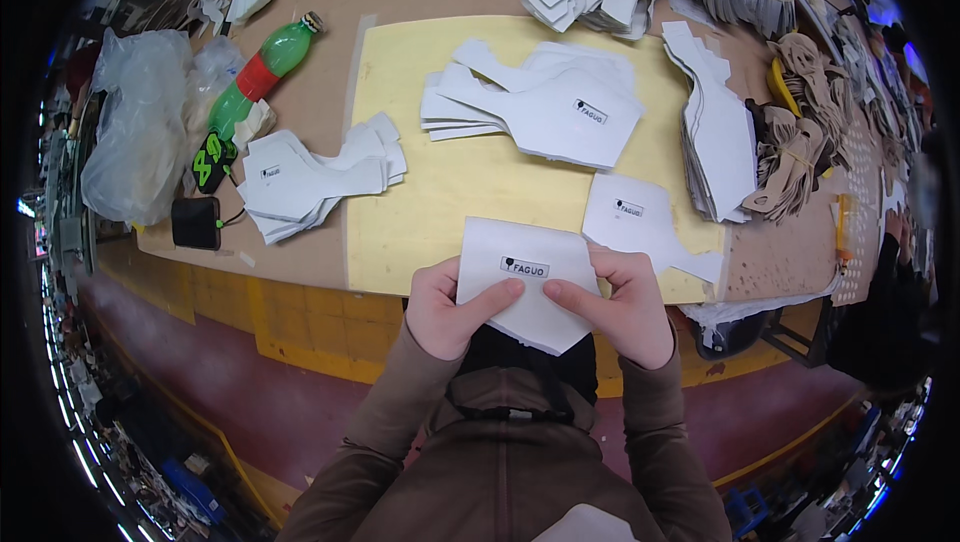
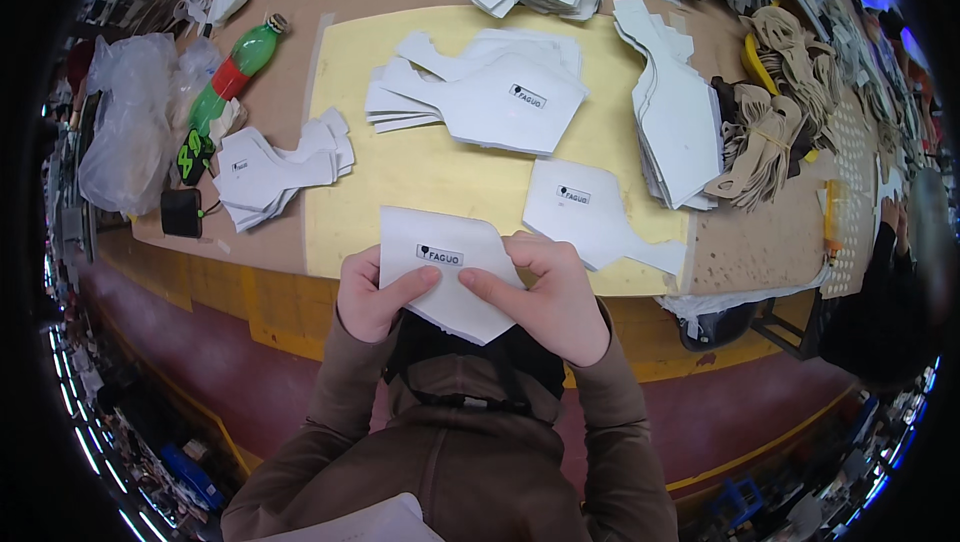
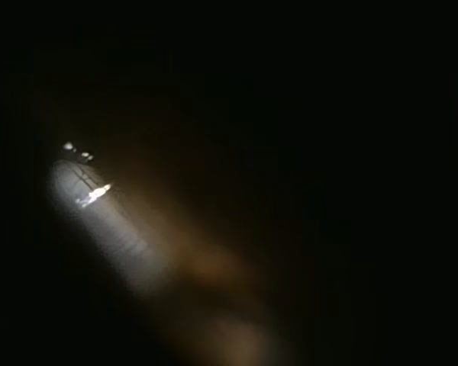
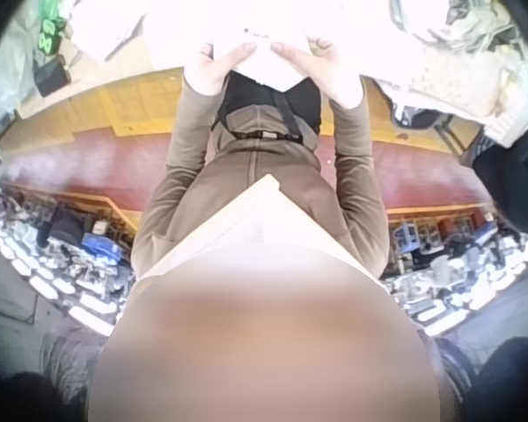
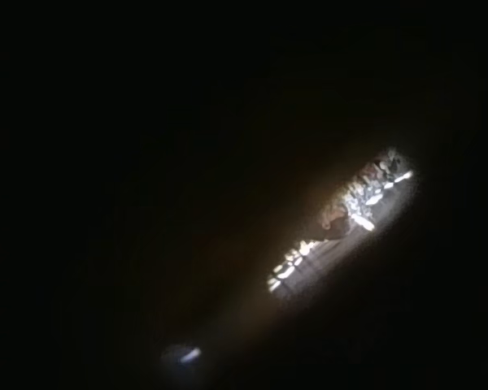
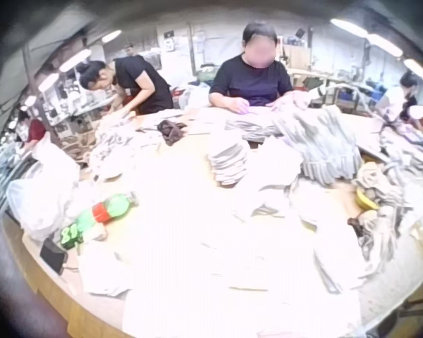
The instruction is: The person repeatedly picks up white paper cutouts from a table, peels off a thin backing layer from each piece, and places the finished pieces into a growing stack. The person handles the items one at a time, turning them over as needed to remove the backing.
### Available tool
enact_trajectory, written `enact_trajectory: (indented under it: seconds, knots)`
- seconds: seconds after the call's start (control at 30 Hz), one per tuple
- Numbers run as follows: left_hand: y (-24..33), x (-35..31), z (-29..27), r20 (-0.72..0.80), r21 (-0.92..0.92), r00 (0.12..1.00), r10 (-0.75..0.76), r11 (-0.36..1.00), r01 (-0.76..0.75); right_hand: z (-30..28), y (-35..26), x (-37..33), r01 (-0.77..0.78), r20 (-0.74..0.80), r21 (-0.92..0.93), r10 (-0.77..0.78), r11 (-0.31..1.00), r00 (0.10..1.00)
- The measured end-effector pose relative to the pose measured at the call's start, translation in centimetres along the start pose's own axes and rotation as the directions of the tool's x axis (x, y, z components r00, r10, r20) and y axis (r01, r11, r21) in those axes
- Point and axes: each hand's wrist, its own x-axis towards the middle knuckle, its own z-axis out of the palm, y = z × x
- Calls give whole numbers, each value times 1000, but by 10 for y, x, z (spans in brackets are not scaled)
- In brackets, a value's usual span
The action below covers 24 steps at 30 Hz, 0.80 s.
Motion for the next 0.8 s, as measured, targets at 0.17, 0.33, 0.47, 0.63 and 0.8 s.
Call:
enact_trajectory:
  seconds: [0.17, 0.33, 0.47, 0.63, 0.8]
  knots:
    - [0, 0, 5, 7, 11, 1000, -1, 1000, 1, -2, 3, -4, -57, -35, 53, 59, 997, 998]
    - [-1, -1, 9, -3, 23, 1000, -17, 1000, 17, -3, 3, -5, -59, -49, 98, 64, 993, 997]
    - [-1, 0, 10, -8, 7, 999, -33, 999, 33, -6, 2, -4, -44, -25, 21, 45, 999, 999]
    - [-1, -1, 13, -41, 54, 999, 17, 998, -15, -3, -1, -5, -48, -42, 30, 49, 998, 998]
    - [-6, -3, 16, -51, 101, 995, 87, 992, -82, 0, -4, -4, -76, -45, 104, 81, 992, 996]
